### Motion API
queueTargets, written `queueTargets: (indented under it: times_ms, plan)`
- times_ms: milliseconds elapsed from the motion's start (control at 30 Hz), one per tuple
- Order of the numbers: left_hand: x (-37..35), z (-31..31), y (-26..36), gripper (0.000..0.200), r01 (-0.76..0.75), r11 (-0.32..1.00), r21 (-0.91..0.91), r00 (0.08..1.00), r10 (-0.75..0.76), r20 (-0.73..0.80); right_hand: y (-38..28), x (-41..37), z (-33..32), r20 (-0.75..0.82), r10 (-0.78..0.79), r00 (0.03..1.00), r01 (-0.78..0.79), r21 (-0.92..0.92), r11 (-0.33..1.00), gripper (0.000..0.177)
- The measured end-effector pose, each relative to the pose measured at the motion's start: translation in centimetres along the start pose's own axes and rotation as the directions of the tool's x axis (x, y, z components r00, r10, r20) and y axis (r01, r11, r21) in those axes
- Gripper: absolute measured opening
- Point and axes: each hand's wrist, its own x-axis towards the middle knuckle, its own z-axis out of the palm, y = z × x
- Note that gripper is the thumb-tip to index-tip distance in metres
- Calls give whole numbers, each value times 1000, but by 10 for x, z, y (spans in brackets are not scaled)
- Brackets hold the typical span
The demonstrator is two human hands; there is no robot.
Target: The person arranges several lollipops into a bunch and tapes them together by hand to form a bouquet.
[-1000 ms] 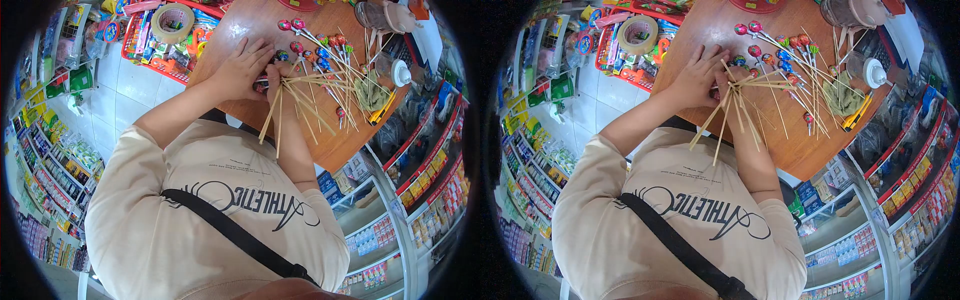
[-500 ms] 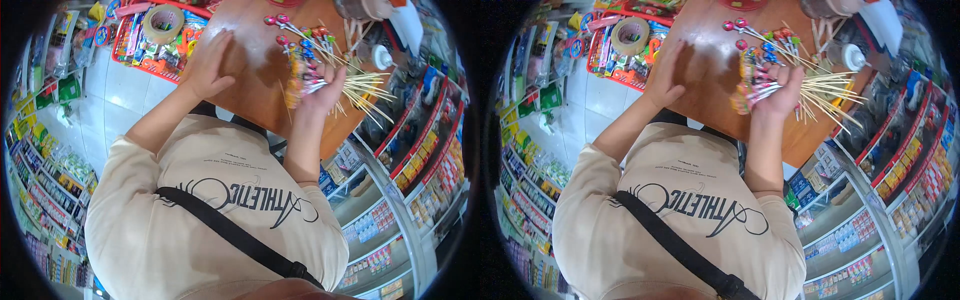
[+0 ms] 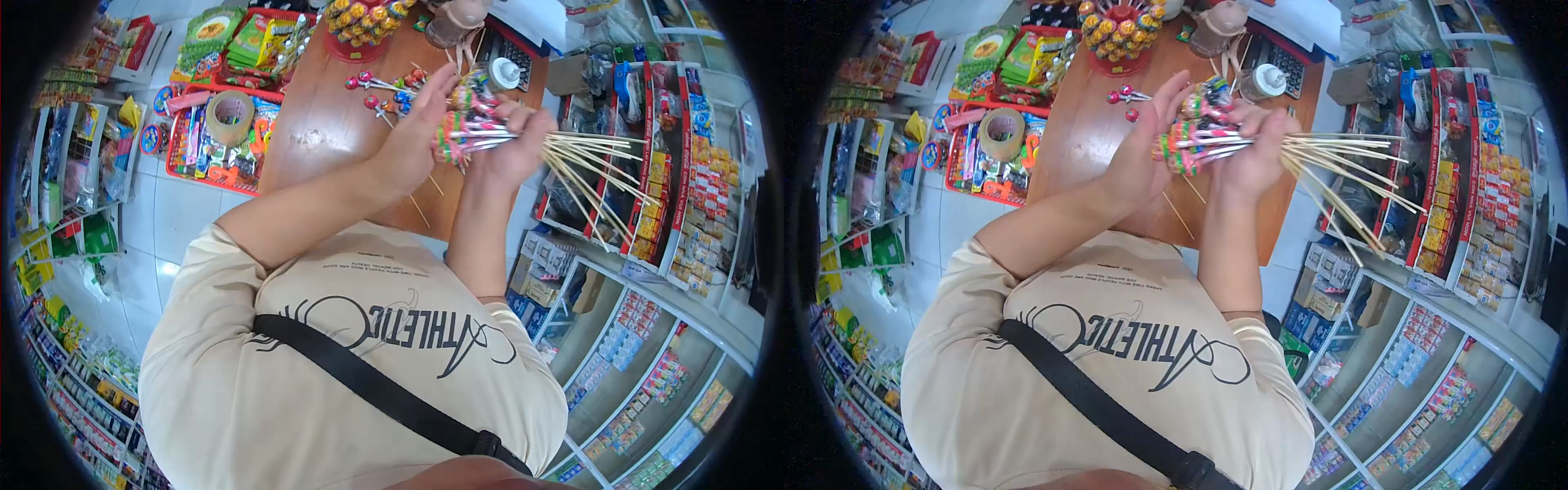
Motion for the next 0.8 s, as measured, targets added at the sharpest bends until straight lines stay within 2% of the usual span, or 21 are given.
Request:
queueTargets:
  times_ms: [67, 167, 200, 300, 400, 500, 533, 600, 700, 767, 800]
  plan:
    - [3, 5, -1, 71, -35, 998, -51, 999, 34, -14, -1, -4, 4, -23, 14, 1000, -14, 12, 1000, 21]
    - [4, -4, -12, 61, 30, 989, -148, 1000, -28, 12, 0, -12, 1, -26, 46, 999, -46, 21, 999, 18]
    - [1, -5, -12, 51, 59, 980, -192, 998, -61, -3, 0, -15, 4, -49, 63, 997, -62, 32, 998, 17]
    - [-5, 1, -13, 48, 148, 974, -173, 987, -157, -44, 1, -21, 0, -74, 120, 990, -119, 24, 993, 15]
    - [-6, -1, -18, 47, 136, 980, -142, 989, -144, -45, -5, -22, 6, -86, 187, 979, -180, 82, 980, 18]
    - [-5, -9, -26, 48, 131, 991, -10, 991, -131, -29, 0, -21, -2, -103, 182, 978, -183, -2, 983, 20]
    - [-2, -12, -25, 51, 104, 968, 230, 994, -96, -42, 1, -18, -7, -122, 203, 971, -202, 19, 979, 20]
    - [4, -17, -22, 58, 32, 755, 655, 999, -16, -31, 1, -9, -21, -160, 243, 957, -235, 65, 970, 20]
    - [4, 18, 37, 62, -202, 819, 537, 978, 197, 67, -4, 3, -41, -203, 312, 928, -284, 156, 946, 20]
    - [-17, 60, 100, 55, -274, 874, 402, 911, 101, 401, -9, 10, -53, -240, 327, 914, -288, 185, 940, 21]
    - [-27, 70, 128, 46, -279, 910, 306, 783, 31, 621, -15, 13, -55, -269, 331, 904, -285, 196, 938, 21]
